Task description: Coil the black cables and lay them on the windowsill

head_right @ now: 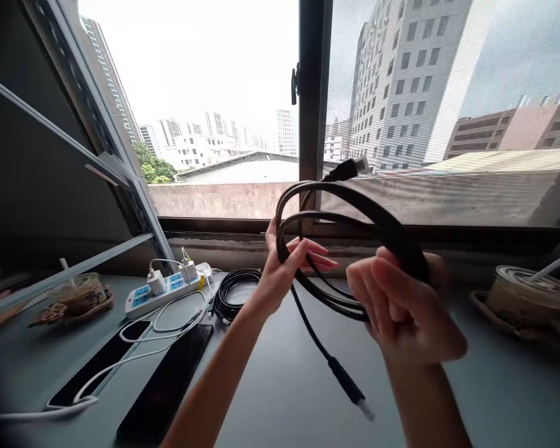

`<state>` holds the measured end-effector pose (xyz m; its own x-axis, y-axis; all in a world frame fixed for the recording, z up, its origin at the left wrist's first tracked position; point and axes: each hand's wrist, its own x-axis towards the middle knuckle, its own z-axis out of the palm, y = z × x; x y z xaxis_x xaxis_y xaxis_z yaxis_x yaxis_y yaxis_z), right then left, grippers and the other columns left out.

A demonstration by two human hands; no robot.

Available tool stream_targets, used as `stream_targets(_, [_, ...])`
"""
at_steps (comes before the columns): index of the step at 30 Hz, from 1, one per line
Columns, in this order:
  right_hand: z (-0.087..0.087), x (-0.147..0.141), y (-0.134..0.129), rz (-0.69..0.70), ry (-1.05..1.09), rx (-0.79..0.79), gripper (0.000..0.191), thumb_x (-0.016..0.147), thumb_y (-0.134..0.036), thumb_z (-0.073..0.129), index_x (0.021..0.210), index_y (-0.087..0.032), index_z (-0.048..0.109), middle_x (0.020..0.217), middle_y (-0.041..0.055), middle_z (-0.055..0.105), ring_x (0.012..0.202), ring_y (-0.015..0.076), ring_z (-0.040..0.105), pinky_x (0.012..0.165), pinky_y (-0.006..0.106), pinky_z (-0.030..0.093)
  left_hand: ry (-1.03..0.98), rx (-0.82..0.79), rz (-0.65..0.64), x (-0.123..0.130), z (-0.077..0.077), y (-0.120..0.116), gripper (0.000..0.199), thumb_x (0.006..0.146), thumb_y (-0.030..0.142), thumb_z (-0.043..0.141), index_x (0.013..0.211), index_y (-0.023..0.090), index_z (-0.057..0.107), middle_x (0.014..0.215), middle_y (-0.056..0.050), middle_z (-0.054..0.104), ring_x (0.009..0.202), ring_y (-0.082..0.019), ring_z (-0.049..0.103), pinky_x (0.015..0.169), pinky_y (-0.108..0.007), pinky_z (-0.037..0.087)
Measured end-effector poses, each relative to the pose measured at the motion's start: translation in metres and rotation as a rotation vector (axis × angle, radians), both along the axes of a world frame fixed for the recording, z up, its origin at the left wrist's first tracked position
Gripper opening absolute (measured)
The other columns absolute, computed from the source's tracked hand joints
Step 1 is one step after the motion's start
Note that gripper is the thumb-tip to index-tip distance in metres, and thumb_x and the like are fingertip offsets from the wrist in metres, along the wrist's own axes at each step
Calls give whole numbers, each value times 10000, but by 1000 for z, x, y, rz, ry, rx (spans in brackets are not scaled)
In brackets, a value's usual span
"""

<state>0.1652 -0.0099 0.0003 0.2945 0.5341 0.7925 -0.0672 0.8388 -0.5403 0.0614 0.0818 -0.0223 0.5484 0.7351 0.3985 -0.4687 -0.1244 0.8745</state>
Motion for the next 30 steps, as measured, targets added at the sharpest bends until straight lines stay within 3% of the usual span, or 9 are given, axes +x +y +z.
stream_targets(4, [1, 5, 28, 47, 157, -134, 493, 729, -277, 586, 418, -156, 223, 286, -59, 203, 242, 35, 209, 305, 204, 185, -125, 162, 188, -9, 7, 3, 827, 905, 377, 453, 1409, 154, -163, 517, 88, 530, 439, -137, 582, 514, -266, 478])
stream_targets(6, [-2, 10, 39, -74, 142, -259, 387, 741, -337, 610, 487, -171, 371, 348, -62, 324, 270, 44, 268, 292, 186, 215, -123, 203, 318, -15, 9, 5, 795, 898, 361, 464, 1424, 177, -102, 491, 103, 468, 335, -96, 449, 375, -224, 366])
stream_targets(9, [-6, 11, 46, -318, -20, -314, 206, 700, -306, 692, 805, -178, 569, 524, -52, 521, 338, 60, 401, 287, 165, 267, -52, 305, 457, -23, 12, 10, 811, 851, 253, 535, 1432, 257, -30, 548, 93, 484, 323, -62, 323, 330, -218, 258])
stream_targets(12, [-7, 5, 41, -345, -228, -242, 469, 666, -249, 739, 1099, -229, 560, 673, -44, 578, 411, 51, 429, 318, 155, 300, 40, 331, 426, -31, 16, 14, 829, 803, 154, 545, 1436, 252, 20, 573, 79, 517, 349, -55, 327, 350, -210, 245])
stream_targets(14, [-6, 1, 37, -366, -362, -177, 521, 679, -250, 744, 1167, -257, 561, 766, -21, 606, 479, 56, 465, 362, 163, 341, 79, 287, 368, -35, 20, 14, 822, 785, 138, 551, 1439, 194, 56, 556, 77, 525, 350, -46, 322, 354, -198, 239])
stream_targets(18, [-5, 2, 35, -564, -472, 8, 341, 770, -251, 682, 1109, -256, 641, 916, 27, 618, 745, 114, 576, 540, 201, 461, 91, 229, 228, -46, 28, 12, 846, 755, 208, 639, 1430, 171, 131, 573, 70, 559, 337, -23, 302, 341, -177, 215])
stream_targets(21, [-5, 5, 36, -595, -501, 37, 288, 805, -235, 648, 1092, -249, 661, 901, 25, 606, 693, 100, 567, 550, 211, 464, 135, 217, 168, -51, 33, 7, 814, 738, 253, 676, 1408, 207, 217, 603, 60, 575, 350, -16, 303, 343, -167, 205])
stream_targets(26, [-5, 5, 37, -536, -522, -7, 224, 861, -200, 568, 1060, -227, 668, 853, 12, 594, 646, 75, 546, 481, 189, 398, 243, 292, 314, -48, 31, 0, 862, 693, 233, 707, 1404, 210, 220, 531, 91, 474, 418, -50, 364, 394, -172, 269])
stream_targets(30, [-5, 2, 36, -509, -604, -54, 193, 891, -222, 525, 1018, -227, 670, 826, 7, 605, 646, 79, 543, 487, 186, 383, 288, 464, 445, -42, 25, -4, 682, 732, 119, 576, 1355, 226, 319, 495, 89, 412, 415, -68, 310, 409, -198, 293])
